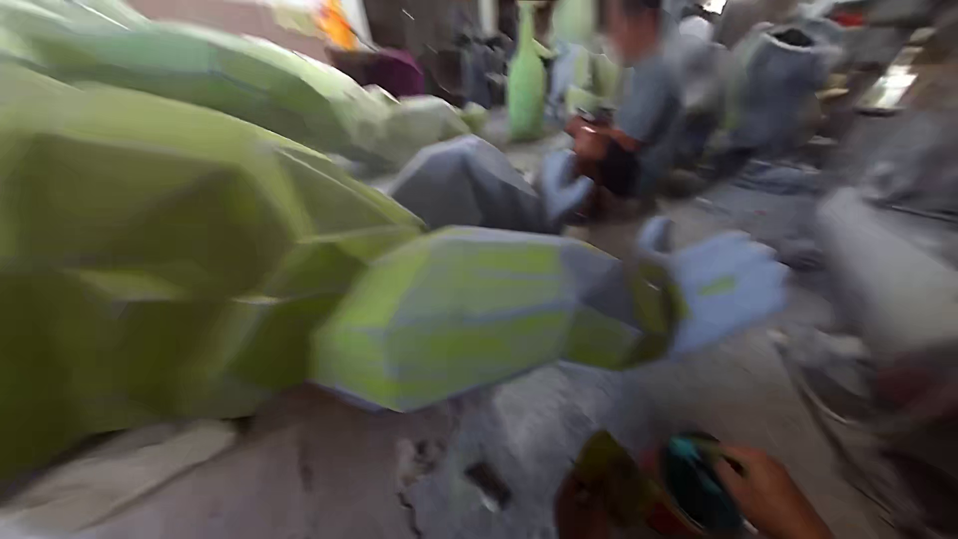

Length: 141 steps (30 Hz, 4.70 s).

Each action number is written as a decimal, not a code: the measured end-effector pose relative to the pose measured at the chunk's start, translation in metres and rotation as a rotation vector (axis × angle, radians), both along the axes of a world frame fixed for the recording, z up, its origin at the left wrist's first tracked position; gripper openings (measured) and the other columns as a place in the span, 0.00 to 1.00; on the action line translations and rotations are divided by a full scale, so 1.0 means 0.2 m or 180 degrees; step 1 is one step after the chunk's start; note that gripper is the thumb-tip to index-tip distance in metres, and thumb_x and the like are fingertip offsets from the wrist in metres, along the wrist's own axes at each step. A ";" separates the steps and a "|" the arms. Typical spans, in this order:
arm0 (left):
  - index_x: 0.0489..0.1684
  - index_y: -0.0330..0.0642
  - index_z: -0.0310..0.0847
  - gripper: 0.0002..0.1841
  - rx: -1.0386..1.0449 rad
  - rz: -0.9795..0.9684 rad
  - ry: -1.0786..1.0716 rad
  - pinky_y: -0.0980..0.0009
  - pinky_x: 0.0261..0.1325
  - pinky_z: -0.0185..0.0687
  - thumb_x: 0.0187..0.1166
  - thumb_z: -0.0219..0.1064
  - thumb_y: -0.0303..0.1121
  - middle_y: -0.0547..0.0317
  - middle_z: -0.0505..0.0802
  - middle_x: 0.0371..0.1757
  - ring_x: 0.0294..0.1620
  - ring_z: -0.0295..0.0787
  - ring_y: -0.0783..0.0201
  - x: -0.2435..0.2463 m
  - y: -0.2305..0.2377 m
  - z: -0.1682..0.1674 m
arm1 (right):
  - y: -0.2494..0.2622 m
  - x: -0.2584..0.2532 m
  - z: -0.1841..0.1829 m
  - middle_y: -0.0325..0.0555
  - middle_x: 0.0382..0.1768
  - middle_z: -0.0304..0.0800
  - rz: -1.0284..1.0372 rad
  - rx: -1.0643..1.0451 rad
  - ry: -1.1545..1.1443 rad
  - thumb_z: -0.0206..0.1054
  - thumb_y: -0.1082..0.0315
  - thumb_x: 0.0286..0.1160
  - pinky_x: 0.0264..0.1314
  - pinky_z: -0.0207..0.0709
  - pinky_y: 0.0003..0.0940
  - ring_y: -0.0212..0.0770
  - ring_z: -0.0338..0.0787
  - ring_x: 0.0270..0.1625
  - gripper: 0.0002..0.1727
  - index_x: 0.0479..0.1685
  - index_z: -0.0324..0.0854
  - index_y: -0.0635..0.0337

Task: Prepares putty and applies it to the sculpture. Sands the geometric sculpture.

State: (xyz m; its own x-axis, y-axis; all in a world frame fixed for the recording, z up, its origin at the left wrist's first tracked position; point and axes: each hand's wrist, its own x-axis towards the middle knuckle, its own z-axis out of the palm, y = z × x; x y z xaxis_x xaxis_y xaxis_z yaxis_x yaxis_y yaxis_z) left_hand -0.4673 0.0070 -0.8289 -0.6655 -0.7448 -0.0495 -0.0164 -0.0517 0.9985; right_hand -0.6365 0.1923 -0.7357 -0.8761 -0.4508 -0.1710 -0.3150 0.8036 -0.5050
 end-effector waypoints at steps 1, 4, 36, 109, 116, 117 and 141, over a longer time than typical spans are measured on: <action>0.59 0.29 0.85 0.15 0.0413 -0.0097 -0.0225 0.55 0.52 0.93 0.77 0.72 0.28 0.43 0.94 0.49 0.48 0.94 0.55 -0.03 -0.03 0.09 | 0.04 0.01 -0.01 0.51 0.43 0.95 -0.0178 -0.0278 0.0148 0.59 0.62 0.81 0.57 0.84 0.59 0.50 0.94 0.49 0.16 0.49 0.93 0.55; 0.63 0.31 0.82 0.16 0.1199 -0.0350 -0.0331 0.52 0.50 0.94 0.83 0.68 0.30 0.42 0.93 0.54 0.51 0.94 0.52 -0.09 -0.04 0.18 | 0.16 0.06 -0.06 0.38 0.42 0.96 -0.0557 -0.1136 0.0426 0.60 0.60 0.80 0.53 0.88 0.43 0.33 0.94 0.45 0.16 0.53 0.94 0.49; 0.60 0.29 0.81 0.14 0.2803 -0.2510 0.0989 0.51 0.51 0.93 0.78 0.68 0.20 0.38 0.92 0.53 0.49 0.94 0.48 -0.06 0.13 0.38 | 0.45 0.34 -0.10 0.40 0.72 0.87 0.0615 -0.1390 0.1969 0.57 0.70 0.85 0.74 0.86 0.38 0.39 0.87 0.73 0.22 0.71 0.87 0.42; 0.56 0.37 0.86 0.12 0.2231 -0.1699 0.1546 0.56 0.57 0.91 0.85 0.60 0.32 0.39 0.93 0.52 0.49 0.95 0.54 -0.01 -0.18 0.56 | 0.09 0.73 -0.33 0.70 0.84 0.63 -0.0824 -0.0455 0.1688 0.73 0.17 0.29 0.79 0.67 0.69 0.70 0.67 0.83 0.71 0.84 0.72 0.54; 0.53 0.28 0.84 0.11 0.1494 -0.1434 0.0806 0.52 0.47 0.95 0.81 0.65 0.27 0.34 0.92 0.49 0.46 0.95 0.45 -0.03 -0.16 0.56 | 0.09 0.14 -0.41 0.67 0.84 0.65 -0.0542 -0.0178 0.1236 0.79 0.23 0.31 0.77 0.70 0.68 0.69 0.68 0.83 0.69 0.89 0.67 0.47; 0.53 0.28 0.84 0.11 0.1405 -0.1398 0.0697 0.52 0.46 0.95 0.80 0.65 0.27 0.35 0.93 0.48 0.46 0.95 0.45 -0.03 -0.15 0.56 | 0.09 0.14 -0.42 0.66 0.85 0.64 -0.0514 -0.0091 0.1178 0.79 0.23 0.32 0.78 0.71 0.65 0.67 0.67 0.84 0.70 0.90 0.66 0.46; 0.54 0.33 0.85 0.09 0.1123 -0.1565 0.0264 0.53 0.39 1.00 0.83 0.67 0.27 0.45 0.96 0.50 0.42 0.98 0.47 -0.05 -0.01 0.47 | 0.19 0.36 0.33 0.54 0.42 0.95 -0.1107 -0.3183 0.0394 0.86 0.64 0.54 0.45 0.93 0.40 0.47 0.95 0.43 0.24 0.53 0.89 0.64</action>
